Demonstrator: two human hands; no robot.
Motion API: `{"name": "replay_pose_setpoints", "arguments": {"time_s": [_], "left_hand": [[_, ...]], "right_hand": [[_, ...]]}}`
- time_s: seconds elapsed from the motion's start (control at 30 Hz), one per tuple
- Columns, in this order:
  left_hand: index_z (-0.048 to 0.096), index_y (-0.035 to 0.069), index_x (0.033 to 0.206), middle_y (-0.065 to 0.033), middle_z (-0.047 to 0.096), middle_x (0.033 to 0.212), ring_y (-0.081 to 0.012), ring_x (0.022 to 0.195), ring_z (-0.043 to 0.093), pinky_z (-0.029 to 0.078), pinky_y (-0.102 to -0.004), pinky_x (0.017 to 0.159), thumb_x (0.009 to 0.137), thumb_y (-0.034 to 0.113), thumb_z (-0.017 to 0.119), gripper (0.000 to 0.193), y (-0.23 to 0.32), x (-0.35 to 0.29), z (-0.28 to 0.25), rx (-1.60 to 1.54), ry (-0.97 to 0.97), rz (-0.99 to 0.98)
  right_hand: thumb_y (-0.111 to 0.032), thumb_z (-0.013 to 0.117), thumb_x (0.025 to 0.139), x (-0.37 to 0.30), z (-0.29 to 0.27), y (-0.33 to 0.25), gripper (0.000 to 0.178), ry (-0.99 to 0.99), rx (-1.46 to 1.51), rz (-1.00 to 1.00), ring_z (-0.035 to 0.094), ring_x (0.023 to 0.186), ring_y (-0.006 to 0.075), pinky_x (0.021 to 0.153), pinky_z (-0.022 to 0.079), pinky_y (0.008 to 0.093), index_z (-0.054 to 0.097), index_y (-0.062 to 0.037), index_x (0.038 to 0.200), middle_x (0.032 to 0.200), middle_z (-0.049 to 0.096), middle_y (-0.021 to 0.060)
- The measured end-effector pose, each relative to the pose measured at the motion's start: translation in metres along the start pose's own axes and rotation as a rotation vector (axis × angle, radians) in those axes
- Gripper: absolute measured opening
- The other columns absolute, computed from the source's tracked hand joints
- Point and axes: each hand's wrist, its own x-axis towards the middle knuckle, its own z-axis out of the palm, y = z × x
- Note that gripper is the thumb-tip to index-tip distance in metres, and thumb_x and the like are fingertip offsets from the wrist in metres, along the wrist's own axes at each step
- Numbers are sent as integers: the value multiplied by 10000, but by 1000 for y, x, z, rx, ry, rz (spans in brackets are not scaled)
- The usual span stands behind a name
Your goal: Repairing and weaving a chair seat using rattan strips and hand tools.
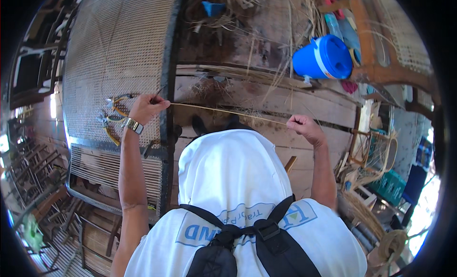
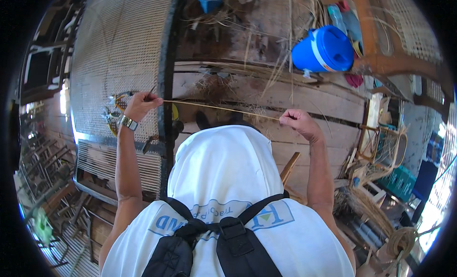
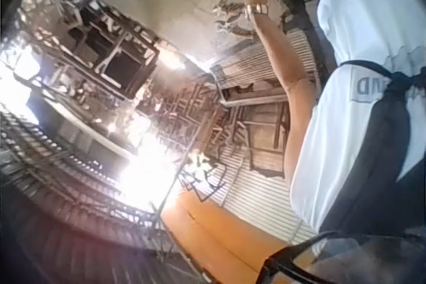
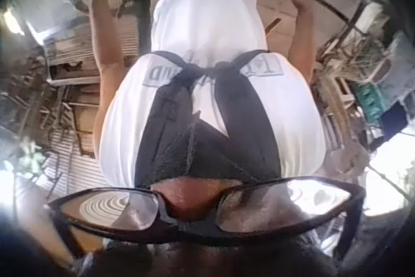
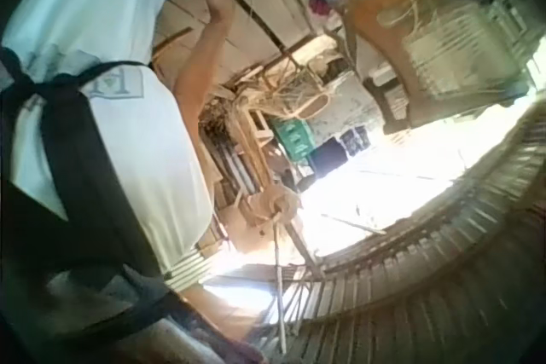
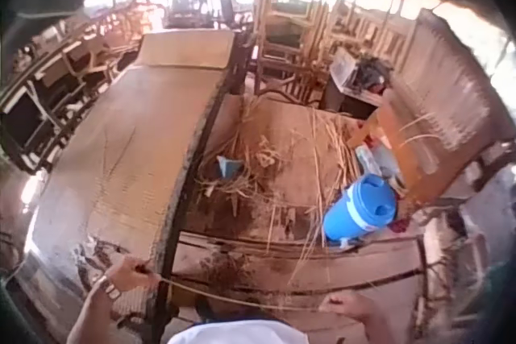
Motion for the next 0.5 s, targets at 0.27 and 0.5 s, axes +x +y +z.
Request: {"name": "replay_pose_setpoints", "arguments": {"time_s": [0.27,0.5], "left_hand": [[674,26,769,22,608,658,-65,598,502,415,-257,560,759,296,810,303,-131,-49,-54,-248,340,-37],[671,27,845,-37,636,669,-140,585,575,464,-306,579,720,340,819,368,-170,-86,-90,-139,634,-222]], "right_hand": [[-212,666,886,35,54,-69,142,-195,37,-14,426,597,7,531,325,187,644,-82,833,699,537,-78],[-179,658,890,57,81,-95,133,-184,-45,-2,409,576,21,512,326,213,625,-62,835,675,497,-72]]}}
